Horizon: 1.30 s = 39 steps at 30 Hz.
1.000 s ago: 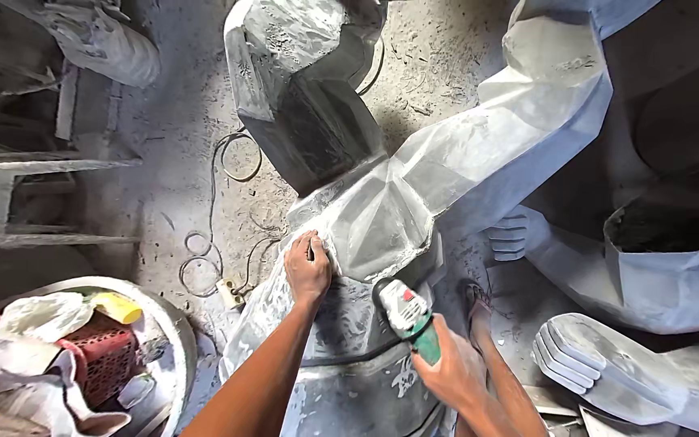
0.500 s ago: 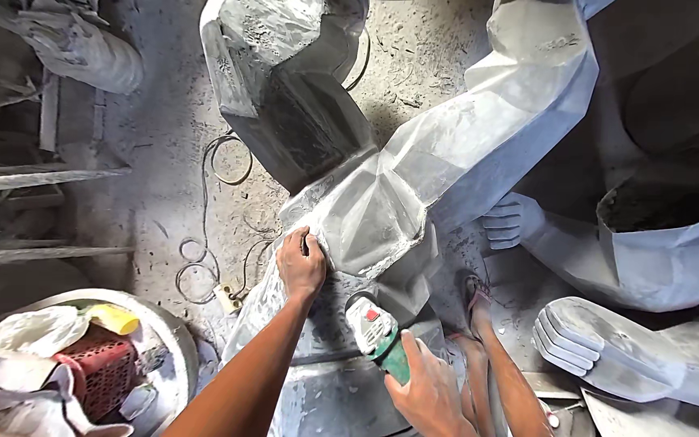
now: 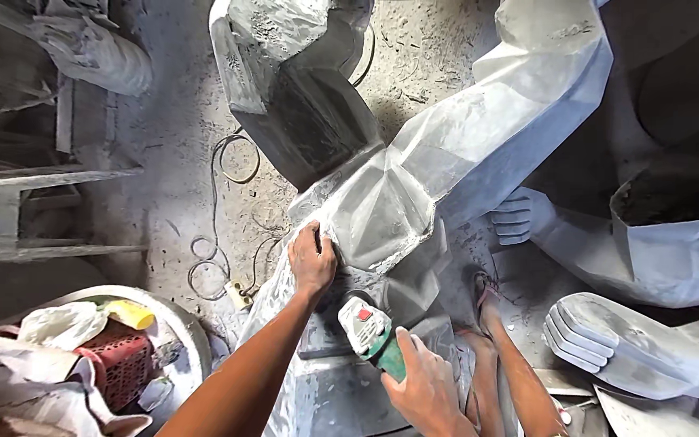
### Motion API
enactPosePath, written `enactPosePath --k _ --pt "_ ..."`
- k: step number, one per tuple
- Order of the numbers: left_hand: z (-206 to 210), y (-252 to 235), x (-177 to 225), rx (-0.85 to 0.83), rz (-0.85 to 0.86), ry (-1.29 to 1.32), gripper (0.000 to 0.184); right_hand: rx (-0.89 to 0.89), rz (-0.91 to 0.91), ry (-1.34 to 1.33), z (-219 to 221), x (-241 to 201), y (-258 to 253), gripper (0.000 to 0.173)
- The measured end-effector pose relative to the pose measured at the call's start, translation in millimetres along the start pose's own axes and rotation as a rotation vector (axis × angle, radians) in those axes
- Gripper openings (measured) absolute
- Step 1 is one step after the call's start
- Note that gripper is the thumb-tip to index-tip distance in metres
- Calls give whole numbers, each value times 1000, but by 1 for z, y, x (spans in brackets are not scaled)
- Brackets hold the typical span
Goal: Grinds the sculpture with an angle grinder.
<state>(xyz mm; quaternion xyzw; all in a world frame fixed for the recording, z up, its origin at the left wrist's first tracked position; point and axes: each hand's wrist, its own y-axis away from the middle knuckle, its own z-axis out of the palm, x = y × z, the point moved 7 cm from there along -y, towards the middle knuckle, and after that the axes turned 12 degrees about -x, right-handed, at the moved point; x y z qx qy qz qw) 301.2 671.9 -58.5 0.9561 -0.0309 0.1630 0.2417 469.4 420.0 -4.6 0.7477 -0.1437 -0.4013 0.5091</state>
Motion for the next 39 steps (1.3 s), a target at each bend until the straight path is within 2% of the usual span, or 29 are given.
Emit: enactPosePath --k 7,14,21,27,33,39 --pt "-2 -3 1 15 12 14 51 151 68 -79 2 23 8 75" --pt "-2 -3 -1 21 31 39 49 51 19 -85 7 -4 4 76" --pt "-3 -3 1 42 29 44 48 144 74 -123 9 8 10 76" --pt "-3 -3 1 18 11 31 48 52 2 -74 7 1 2 76" --pt "-4 -4 4 37 21 -15 52 221 59 -100 -6 39 4 76" --pt "-3 -4 3 49 30 -21 49 75 34 -27 -6 27 3 76"
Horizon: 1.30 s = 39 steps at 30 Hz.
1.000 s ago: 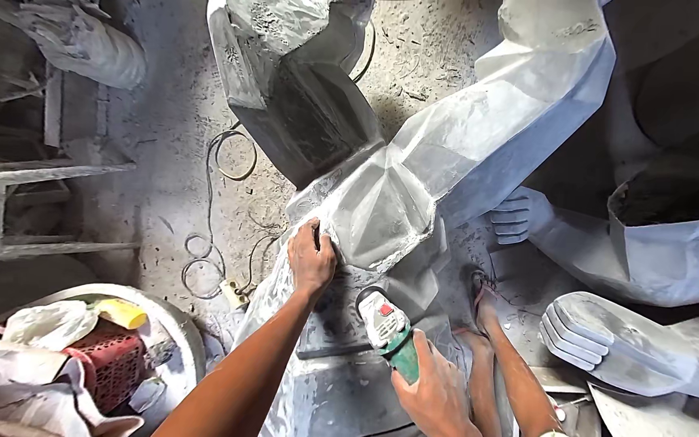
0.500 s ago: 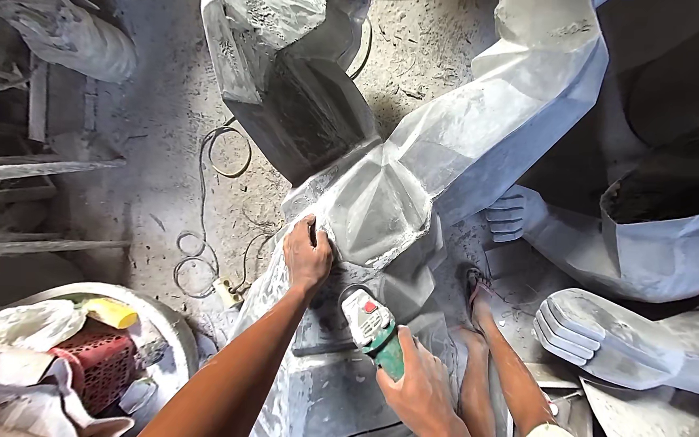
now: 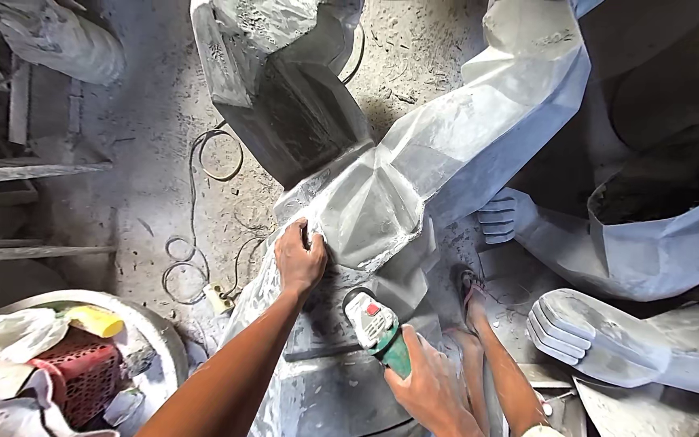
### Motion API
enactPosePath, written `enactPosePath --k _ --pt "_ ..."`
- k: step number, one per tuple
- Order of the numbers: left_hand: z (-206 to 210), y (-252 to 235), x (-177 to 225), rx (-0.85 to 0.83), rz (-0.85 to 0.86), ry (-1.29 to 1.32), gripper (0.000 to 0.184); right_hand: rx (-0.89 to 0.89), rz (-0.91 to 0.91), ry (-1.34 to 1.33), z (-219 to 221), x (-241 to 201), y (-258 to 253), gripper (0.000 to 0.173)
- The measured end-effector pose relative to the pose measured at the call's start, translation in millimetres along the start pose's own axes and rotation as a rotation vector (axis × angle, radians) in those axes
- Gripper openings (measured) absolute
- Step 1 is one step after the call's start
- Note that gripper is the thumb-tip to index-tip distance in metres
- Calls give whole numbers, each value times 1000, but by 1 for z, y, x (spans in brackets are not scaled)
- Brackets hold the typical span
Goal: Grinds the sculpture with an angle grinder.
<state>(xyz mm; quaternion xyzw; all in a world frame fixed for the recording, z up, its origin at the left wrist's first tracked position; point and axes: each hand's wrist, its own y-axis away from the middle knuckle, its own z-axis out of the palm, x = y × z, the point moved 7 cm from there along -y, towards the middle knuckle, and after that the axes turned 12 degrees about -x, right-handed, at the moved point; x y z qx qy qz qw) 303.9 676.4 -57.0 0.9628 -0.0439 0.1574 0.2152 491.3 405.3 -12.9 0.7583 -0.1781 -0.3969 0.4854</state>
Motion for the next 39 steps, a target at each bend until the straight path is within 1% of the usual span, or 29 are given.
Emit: enactPosePath --k 2,6,10,12,14,15,19,21,24,26,30,34,37,39 --pt "-1 0 0 4 0 -6 49 -9 13 19 -4 0 -1 76" --pt "-1 -1 1 0 -2 -5 51 62 35 7 -10 5 1 73" --pt "-1 -1 2 2 -3 -14 50 -47 -4 10 -5 4 1 76" --pt "-1 -2 3 1 -9 -11 50 36 -36 -70 -7 12 -2 76" --pt "-1 -2 4 3 -17 -14 51 155 -48 -158 -18 22 -9 78" --pt "-1 -2 3 2 -20 -16 50 180 -42 -184 -24 27 -14 78" --pt "-1 -1 3 -9 -22 -24 50 187 -58 -159 -49 41 -40 75" --pt "-1 -3 3 -7 -22 -31 50 192 -33 -148 -58 48 -48 73" --pt "0 -1 3 -15 -29 -37 51 212 2 -209 -56 63 -53 75" --pt "0 -2 2 -17 -32 -41 52 228 -47 -222 -50 68 -55 78" --pt "1 -2 1 -20 -33 -45 52 189 -116 -160 -43 65 -55 76" --pt "1 -1 1 -18 -39 -43 51 189 -53 -239 -56 71 -65 73" --pt "1 -2 2 -19 -39 -39 51 120 -16 -234 -72 68 -62 71" --pt "1 -1 2 -22 -43 -40 52 46 -60 -151 -80 54 -54 68"
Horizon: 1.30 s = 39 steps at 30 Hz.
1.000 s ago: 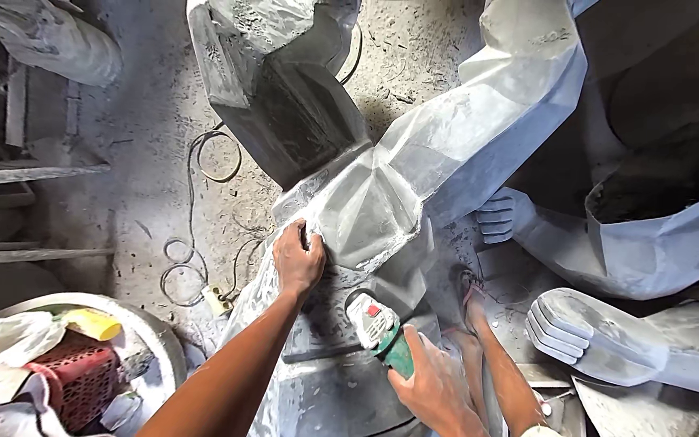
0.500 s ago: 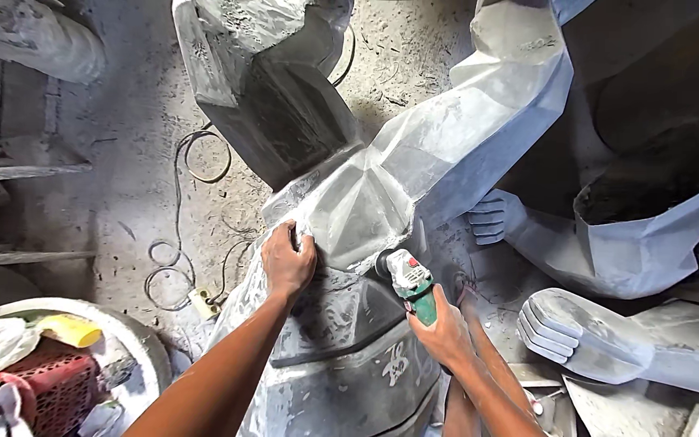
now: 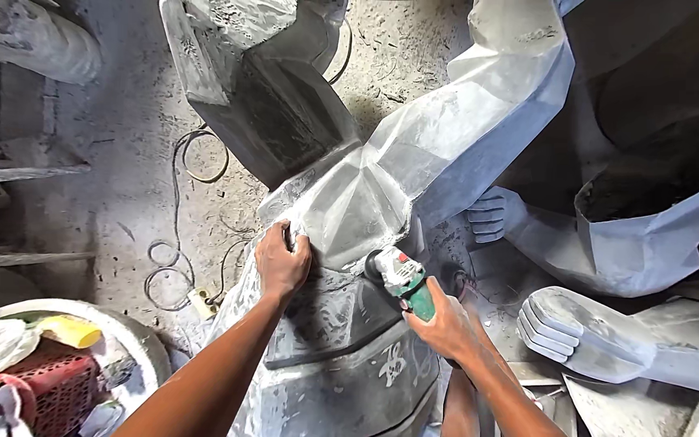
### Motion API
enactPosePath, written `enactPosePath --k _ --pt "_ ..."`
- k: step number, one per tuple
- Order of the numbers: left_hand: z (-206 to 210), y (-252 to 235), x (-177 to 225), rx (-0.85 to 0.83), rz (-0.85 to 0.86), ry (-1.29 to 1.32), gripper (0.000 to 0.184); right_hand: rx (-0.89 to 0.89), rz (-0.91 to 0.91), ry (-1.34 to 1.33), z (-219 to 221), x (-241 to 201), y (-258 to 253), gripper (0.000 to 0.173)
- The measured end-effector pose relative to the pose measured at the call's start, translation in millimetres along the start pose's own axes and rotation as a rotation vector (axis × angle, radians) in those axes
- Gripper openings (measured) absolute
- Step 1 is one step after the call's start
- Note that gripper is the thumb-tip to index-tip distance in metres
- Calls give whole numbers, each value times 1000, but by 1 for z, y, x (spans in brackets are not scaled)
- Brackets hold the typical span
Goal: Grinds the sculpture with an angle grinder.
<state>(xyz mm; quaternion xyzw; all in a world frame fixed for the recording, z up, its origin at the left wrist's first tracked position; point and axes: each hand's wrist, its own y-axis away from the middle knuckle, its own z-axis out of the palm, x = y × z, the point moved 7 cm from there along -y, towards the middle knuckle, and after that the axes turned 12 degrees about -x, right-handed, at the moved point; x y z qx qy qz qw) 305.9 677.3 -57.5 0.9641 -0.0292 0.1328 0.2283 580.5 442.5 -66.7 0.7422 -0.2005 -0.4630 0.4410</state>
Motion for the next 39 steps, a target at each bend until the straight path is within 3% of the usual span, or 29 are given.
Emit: enactPosePath --k 4,13,23,29,35,39 --pt "-2 -1 3 -1 1 -3 52 -117 -55 109 -6 -23 3 64" --pt "-2 2 4 12 3 18 54 -35 8 15 -48 22 -30 71" --pt "-2 1 3 -5 -38 23 62 -94 -32 34 -69 -1 -52 69" --pt "-2 0 3 -9 -51 15 61 -199 -99 178 -59 -41 -34 64" --pt "-1 0 3 -9 -42 36 60 -138 -12 201 -76 -29 -40 67" --pt "-2 0 3 -15 -41 46 61 -209 -126 207 -58 -52 -29 64"
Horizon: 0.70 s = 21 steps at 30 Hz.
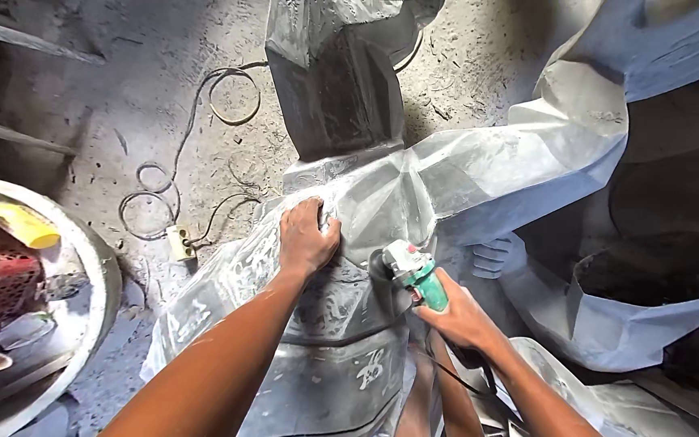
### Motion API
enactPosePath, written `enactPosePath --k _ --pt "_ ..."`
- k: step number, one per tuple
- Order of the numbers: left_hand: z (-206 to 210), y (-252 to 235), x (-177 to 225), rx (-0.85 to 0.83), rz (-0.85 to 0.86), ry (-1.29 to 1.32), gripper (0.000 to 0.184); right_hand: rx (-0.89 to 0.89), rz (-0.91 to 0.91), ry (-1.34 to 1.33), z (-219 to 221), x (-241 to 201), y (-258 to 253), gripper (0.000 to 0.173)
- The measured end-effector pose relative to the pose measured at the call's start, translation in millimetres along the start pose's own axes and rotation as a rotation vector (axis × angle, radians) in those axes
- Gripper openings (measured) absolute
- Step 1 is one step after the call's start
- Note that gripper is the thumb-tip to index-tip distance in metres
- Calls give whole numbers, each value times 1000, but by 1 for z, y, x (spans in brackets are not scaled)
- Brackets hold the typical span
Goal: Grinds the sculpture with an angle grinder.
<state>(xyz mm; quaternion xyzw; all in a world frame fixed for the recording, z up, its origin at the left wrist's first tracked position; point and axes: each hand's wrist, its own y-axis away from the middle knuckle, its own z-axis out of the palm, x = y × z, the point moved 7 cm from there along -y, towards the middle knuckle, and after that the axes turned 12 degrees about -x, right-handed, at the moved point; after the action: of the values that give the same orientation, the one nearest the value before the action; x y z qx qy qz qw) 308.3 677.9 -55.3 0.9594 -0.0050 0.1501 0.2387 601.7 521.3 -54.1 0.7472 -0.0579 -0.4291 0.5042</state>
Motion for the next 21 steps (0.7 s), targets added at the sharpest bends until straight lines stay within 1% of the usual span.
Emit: enactPosePath --k 2,4,6,9,12,17,21 --pt "0 0 0 -2 -1 -1 60 -39 -42 22 11 -19 5 62" --pt "1 -1 0 -5 -1 1 60 -49 -48 20 15 -24 5 60" --pt "1 0 -1 0 -2 2 60 -31 -33 -23 9 -13 -1 61" --pt "1 0 0 2 -9 6 60 -21 29 -100 -10 21 -13 66" --pt "1 -1 0 1 -17 12 61 -3 78 -88 -27 45 -20 65" --pt "2 -2 0 6 -13 14 61 7 59 -137 -34 56 -27 65" --pt "3 -2 -2 -2 -11 8 61 42 51 -257 -21 61 -26 64"
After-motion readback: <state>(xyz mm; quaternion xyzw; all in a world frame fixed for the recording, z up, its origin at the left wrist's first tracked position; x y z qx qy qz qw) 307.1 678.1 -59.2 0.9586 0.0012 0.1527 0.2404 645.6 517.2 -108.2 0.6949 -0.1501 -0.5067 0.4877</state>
